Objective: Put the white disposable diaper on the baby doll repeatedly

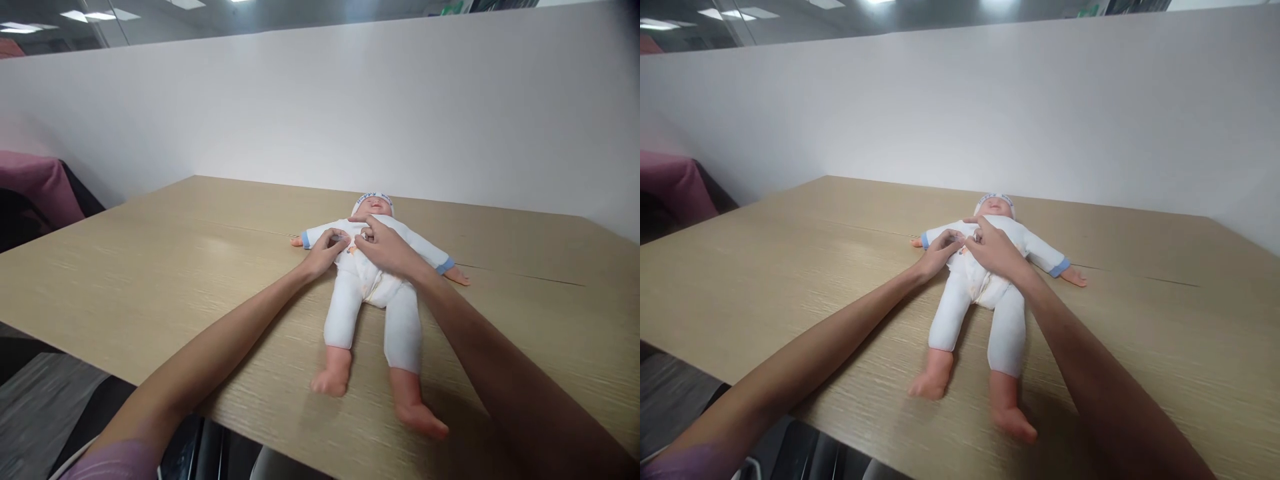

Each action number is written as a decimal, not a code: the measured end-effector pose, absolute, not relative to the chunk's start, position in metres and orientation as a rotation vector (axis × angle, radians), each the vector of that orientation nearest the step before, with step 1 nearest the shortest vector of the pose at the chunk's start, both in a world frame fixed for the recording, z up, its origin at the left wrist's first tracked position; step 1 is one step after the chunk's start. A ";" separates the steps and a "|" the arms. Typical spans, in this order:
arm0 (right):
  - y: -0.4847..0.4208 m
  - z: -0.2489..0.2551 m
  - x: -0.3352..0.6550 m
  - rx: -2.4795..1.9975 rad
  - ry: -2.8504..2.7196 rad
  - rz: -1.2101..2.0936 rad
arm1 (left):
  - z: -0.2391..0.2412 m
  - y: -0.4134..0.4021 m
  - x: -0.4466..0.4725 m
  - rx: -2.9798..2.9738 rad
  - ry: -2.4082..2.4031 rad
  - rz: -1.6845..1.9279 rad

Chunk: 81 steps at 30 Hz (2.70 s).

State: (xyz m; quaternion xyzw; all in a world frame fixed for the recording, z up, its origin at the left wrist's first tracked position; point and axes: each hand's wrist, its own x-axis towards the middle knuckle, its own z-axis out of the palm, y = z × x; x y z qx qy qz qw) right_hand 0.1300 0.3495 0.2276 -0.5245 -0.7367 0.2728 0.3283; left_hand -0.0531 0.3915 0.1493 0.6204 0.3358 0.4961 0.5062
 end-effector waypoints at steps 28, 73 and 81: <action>0.283 0.252 0.142 -1.037 -1.520 0.509 | 0.185 0.357 -0.040 1.499 1.244 1.265; 0.226 0.163 0.160 -1.512 -1.655 0.466 | 0.181 0.280 -0.053 2.044 1.103 0.924; 0.218 0.168 0.163 -1.543 -1.513 0.458 | 0.169 0.284 -0.053 1.661 1.106 1.101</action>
